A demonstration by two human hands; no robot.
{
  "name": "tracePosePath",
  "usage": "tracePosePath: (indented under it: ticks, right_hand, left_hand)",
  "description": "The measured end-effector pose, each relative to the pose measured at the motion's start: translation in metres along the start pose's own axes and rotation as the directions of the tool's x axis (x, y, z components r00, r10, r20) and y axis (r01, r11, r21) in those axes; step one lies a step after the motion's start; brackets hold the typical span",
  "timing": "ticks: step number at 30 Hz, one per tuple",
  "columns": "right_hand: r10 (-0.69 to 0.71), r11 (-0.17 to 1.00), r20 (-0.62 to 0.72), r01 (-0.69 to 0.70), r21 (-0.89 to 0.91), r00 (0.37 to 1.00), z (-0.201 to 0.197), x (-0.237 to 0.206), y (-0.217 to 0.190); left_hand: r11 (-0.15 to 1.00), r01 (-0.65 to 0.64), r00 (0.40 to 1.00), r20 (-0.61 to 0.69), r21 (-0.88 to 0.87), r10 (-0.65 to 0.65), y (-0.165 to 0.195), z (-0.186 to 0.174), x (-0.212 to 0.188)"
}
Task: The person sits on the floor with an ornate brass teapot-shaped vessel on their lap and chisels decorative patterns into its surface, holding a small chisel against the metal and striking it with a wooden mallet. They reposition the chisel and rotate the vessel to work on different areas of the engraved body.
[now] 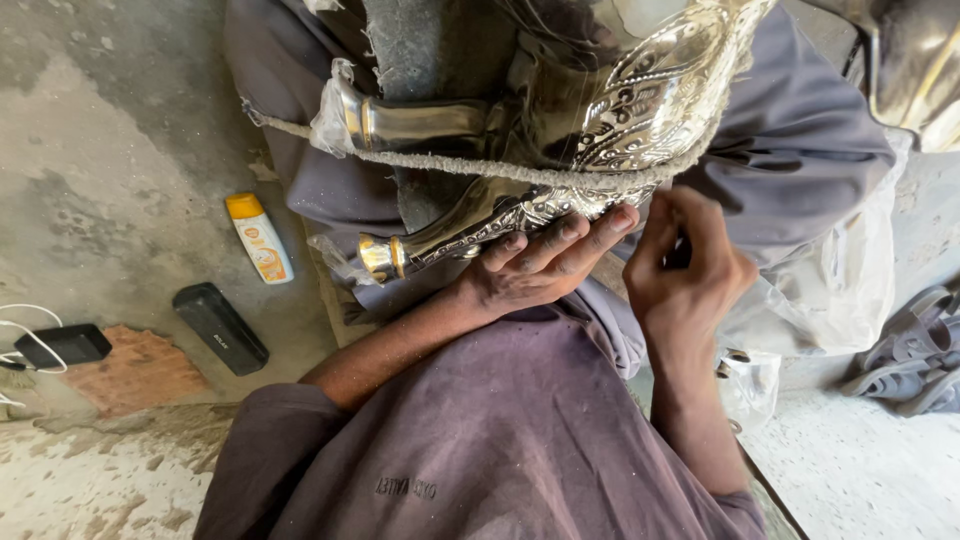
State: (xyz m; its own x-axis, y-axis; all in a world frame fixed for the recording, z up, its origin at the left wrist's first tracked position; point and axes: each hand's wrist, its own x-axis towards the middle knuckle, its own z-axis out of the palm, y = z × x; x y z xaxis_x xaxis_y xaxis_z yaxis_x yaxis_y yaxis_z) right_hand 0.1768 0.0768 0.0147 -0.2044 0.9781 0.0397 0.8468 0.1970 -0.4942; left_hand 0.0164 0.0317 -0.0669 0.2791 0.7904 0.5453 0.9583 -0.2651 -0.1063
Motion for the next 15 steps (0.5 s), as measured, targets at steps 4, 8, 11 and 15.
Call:
tracePosePath:
  ticks: [4, 8, 11, 15]
  right_hand:
    - [0.098, 0.995, -0.021, -0.098, 0.007, 0.995, -0.003, -0.008, -0.001]
    - [0.226, 0.964, -0.029, -0.219, 0.149, 0.974, -0.011, -0.038, -0.012]
    - [0.316, 0.927, 0.002, -0.310, 0.212, 0.949, -0.005, -0.049, -0.013]
    - [0.319, 0.939, -0.029, -0.312, 0.148, 0.947, 0.005, -0.056, -0.012]
  left_hand:
    - [0.999, -0.040, 0.999, -0.010, 0.036, 0.041, -0.005, 0.001, -0.006]
    - [0.999, -0.048, 0.998, -0.031, 0.022, 0.048, -0.008, 0.002, -0.006]
    - [0.998, -0.055, 0.998, -0.008, 0.021, 0.055, -0.008, -0.002, -0.008]
    - [0.998, -0.066, 0.998, 0.010, 0.013, 0.066, -0.009, -0.005, -0.014]
